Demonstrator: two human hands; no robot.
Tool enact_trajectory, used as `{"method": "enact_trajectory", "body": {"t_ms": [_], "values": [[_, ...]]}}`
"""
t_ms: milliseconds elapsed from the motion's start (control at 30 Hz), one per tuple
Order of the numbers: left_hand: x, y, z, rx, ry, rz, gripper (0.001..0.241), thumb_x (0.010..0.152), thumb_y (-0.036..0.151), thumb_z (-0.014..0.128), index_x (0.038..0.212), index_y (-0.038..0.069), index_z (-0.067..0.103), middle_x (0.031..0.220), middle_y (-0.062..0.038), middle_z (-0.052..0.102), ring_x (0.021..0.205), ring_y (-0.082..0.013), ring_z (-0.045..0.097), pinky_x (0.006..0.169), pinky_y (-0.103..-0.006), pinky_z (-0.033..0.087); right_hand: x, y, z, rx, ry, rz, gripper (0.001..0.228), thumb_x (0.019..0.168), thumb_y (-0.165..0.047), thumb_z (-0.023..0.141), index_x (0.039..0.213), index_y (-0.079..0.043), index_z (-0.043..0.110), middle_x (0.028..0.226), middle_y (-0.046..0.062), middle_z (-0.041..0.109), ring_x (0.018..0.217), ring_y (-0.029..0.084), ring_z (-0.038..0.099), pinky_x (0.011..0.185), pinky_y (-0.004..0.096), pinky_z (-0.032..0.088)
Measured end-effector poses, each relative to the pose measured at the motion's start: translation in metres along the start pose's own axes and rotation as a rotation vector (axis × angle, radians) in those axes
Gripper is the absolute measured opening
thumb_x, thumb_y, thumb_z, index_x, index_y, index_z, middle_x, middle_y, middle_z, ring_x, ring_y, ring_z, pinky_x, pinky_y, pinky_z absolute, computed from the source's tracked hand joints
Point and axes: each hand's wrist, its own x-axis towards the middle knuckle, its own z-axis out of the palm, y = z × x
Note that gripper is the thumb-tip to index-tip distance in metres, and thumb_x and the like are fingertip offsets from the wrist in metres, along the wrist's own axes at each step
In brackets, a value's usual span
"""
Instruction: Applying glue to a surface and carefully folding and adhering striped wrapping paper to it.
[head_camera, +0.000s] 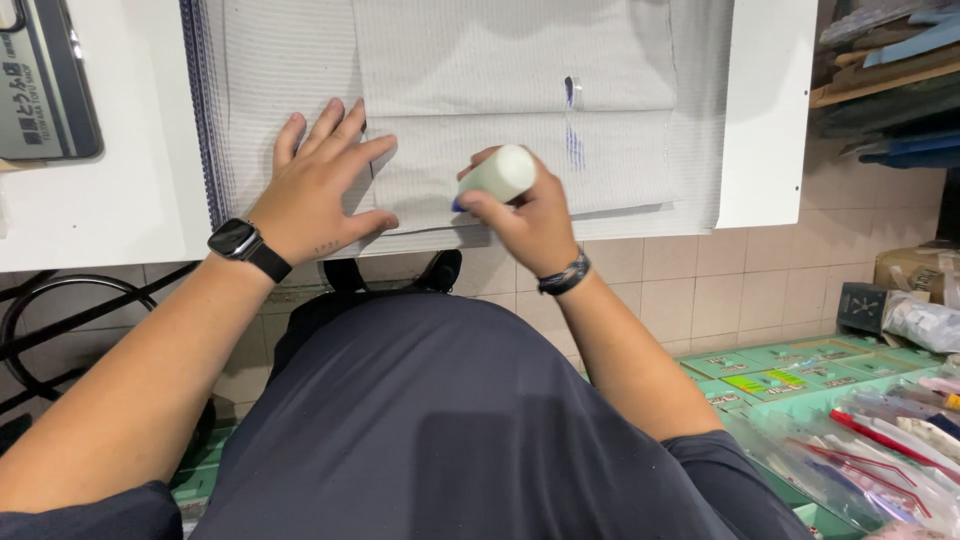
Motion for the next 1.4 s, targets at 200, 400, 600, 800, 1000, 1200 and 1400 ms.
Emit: {"method": "enact_trajectory", "body": {"t_ms": [200, 400, 600, 800, 1000, 1200, 1400], "values": [[-0.003, -0.011, 0.01, -0.112, 0.09, -0.01, 0.081, 0.083, 0.042, 0.078, 0.154, 0.018, 0.048, 0.16, -0.02, 0.042, 0.155, -0.0387, 0.022, 0.12, -0.0587, -0.001, -0.02, 0.046, -0.102, 0.183, 0.323, -0.064, 0.033, 0.103, -0.025, 0.065, 0.122, -0.001, 0.053, 0.092, 0.018, 0.074, 0.059, 0.017, 0.067, 0.045, 0.023, 0.054], [-0.004, -0.024, 0.015, -0.196, 0.197, -0.015, 0.049, 0.099, 0.009, 0.057, 0.146, 0.019, 0.058, 0.146, -0.008, 0.058, 0.15, -0.0285, 0.037, 0.121, -0.0535, 0.008, -0.049, 0.139, -0.249, -0.35, 0.653, 0.059, 0.031, 0.115, -0.026, 0.072, 0.115, 0.0, 0.055, 0.084, 0.019, 0.069, 0.059, 0.021, 0.068, 0.046, 0.027, 0.058], [-0.001, 0.002, -0.011, -0.283, 0.286, -0.067, 0.039, 0.103, 0.001, 0.052, 0.136, 0.015, 0.065, 0.131, -0.005, 0.067, 0.132, -0.0244, 0.057, 0.117, -0.0472, 0.026, -0.065, 0.146, -0.269, -0.717, 0.771, 0.627, 0.063, 0.104, -0.054, 0.08, 0.13, 0.0, 0.06, 0.111, 0.021, 0.072, 0.102, 0.031, 0.073, 0.081, 0.049, 0.064], [0.005, 0.01, -0.013, -0.399, 0.34, -0.151, 0.036, 0.105, -0.002, 0.05, 0.133, 0.011, 0.069, 0.118, -0.008, 0.07, 0.115, -0.0266, 0.065, 0.101, -0.0432, 0.048, -0.063, 0.175, -0.28, -0.831, 0.624, 0.747, 0.076, 0.099, -0.061, 0.081, 0.129, 0.006, 0.063, 0.104, 0.023, 0.071, 0.098, 0.037, 0.072, 0.077, 0.051, 0.064], [0.007, 0.017, -0.019, -0.425, 0.346, -0.161, 0.037, 0.103, -0.008, 0.049, 0.131, 0.005, 0.069, 0.117, -0.017, 0.069, 0.112, -0.031, 0.066, 0.097, -0.0437, 0.052, -0.028, 0.12, -0.241, -1.147, 0.642, 0.508, 0.058, 0.097, -0.056, 0.085, 0.117, -0.004, 0.07, 0.099, 0.012, 0.068, 0.098, 0.029, 0.067, 0.083, 0.044, 0.057], [0.005, 0.027, -0.029, -0.474, 0.337, -0.204, 0.042, 0.102, -0.01, 0.045, 0.137, 0.004, 0.063, 0.125, -0.022, 0.066, 0.111, -0.0309, 0.067, 0.098, -0.0447, 0.052, 0.027, 0.072, -0.131, -0.854, 0.27, -0.442, 0.025, 0.099, -0.013, 0.075, 0.123, -0.007, 0.071, 0.111, 0.011, 0.073, 0.109, 0.031, 0.068, 0.098, 0.041, 0.05], [0.009, 0.028, -0.035, -0.477, 0.29, -0.25, 0.042, 0.103, -0.008, 0.042, 0.139, 0.003, 0.061, 0.131, -0.024, 0.063, 0.106, -0.0288, 0.07, 0.094, -0.0428, 0.054, 0.05, 0.022, -0.069, -0.986, -0.348, 0.076, 0.054, 0.105, -0.026, 0.053, 0.158, -0.025, 0.044, 0.167, 0.008, 0.033, 0.155, 0.032, 0.021, 0.121, 0.057, 0.023]]}}
